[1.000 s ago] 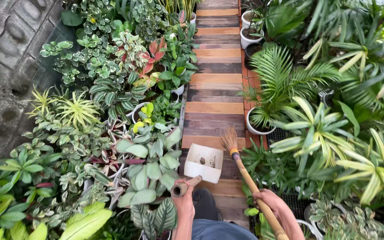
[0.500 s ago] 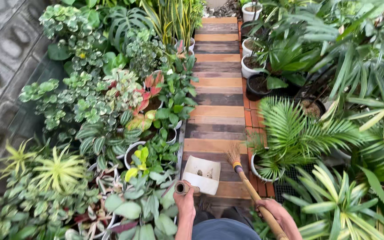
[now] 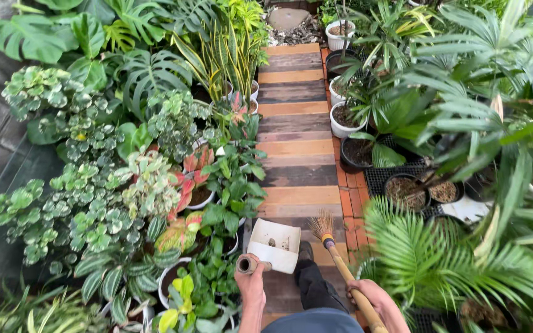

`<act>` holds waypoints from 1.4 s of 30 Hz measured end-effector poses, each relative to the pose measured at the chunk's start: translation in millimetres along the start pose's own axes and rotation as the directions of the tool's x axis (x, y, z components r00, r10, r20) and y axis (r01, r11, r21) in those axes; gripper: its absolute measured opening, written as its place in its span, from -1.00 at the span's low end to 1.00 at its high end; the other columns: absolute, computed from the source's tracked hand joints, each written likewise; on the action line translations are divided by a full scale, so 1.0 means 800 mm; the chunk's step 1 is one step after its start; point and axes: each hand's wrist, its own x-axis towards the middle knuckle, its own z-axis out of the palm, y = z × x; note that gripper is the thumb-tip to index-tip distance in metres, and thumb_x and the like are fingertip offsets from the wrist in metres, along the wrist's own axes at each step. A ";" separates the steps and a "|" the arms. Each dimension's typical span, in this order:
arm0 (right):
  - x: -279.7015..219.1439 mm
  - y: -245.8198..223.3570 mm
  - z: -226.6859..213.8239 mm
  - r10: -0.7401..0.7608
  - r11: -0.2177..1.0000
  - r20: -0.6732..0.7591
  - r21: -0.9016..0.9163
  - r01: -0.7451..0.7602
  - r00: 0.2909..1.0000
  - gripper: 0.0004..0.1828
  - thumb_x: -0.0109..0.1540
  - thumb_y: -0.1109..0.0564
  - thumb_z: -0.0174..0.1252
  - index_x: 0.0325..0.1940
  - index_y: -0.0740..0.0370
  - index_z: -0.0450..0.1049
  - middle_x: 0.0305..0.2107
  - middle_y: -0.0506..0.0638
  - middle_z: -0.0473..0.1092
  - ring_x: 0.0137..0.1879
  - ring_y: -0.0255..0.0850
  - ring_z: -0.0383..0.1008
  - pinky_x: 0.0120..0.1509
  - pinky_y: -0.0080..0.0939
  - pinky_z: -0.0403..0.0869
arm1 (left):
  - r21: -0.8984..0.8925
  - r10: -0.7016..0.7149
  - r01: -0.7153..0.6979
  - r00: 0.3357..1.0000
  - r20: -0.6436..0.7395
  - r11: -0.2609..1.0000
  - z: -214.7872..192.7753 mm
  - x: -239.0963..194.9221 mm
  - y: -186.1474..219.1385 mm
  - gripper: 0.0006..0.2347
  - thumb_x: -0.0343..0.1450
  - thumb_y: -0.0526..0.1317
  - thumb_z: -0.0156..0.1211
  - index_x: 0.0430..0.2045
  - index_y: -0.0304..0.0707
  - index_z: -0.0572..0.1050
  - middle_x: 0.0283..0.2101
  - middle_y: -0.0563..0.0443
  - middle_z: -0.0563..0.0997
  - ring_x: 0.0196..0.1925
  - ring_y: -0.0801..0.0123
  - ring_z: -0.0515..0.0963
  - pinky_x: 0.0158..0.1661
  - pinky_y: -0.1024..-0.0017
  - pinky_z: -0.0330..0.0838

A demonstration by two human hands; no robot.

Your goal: The person sweeps debris from paved and tiled walkways into a dustpan using a broom. They move through a garden area with many potted plants, collecting scattered leaves and dirt along the way.

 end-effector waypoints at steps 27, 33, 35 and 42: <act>0.363 -0.659 0.005 0.120 0.983 -0.059 -0.130 -0.127 0.991 -0.79 0.21 0.13 0.20 -0.35 0.39 0.46 -0.57 0.06 0.40 -0.54 -0.19 0.37 -0.52 -0.18 0.34 | 0.002 -0.015 0.015 0.999 0.041 1.000 0.419 0.611 -0.052 -0.75 0.20 -0.59 0.23 -0.43 -0.26 0.41 -0.32 0.11 0.47 -0.22 0.47 0.46 -0.11 0.49 0.37; 0.422 -0.777 0.016 0.031 0.997 -0.096 -0.068 -0.038 0.995 -0.78 0.21 0.12 0.18 -0.34 0.38 0.47 -0.55 0.07 0.39 -0.54 -0.18 0.36 -0.49 -0.20 0.41 | -0.080 -0.066 0.073 0.995 0.080 0.994 0.502 0.739 -0.054 -0.76 0.20 -0.57 0.25 -0.43 -0.23 0.42 -0.35 0.15 0.46 -0.28 0.51 0.45 -0.20 0.49 0.37; 0.434 -0.809 0.018 0.023 0.999 -0.099 -0.043 -0.028 0.995 -0.81 0.18 0.15 0.16 -0.36 0.38 0.46 -0.55 0.09 0.42 -0.55 -0.18 0.36 -0.50 -0.18 0.37 | -0.041 -0.044 0.047 0.995 0.089 0.998 0.526 0.771 -0.045 -0.76 0.20 -0.57 0.25 -0.45 -0.23 0.41 -0.35 0.18 0.44 -0.29 0.53 0.43 -0.20 0.51 0.35; 0.510 -0.948 0.004 -0.009 1.000 -0.079 -0.025 0.007 0.997 -0.89 0.14 0.23 0.17 -0.39 0.34 0.40 -0.58 0.06 0.35 -0.54 -0.19 0.33 -0.50 -0.19 0.34 | 0.023 -0.041 0.040 0.998 0.052 0.999 0.623 0.901 -0.042 -0.80 0.22 -0.56 0.23 -0.51 -0.24 0.41 -0.39 0.16 0.44 -0.32 0.53 0.42 -0.25 0.52 0.32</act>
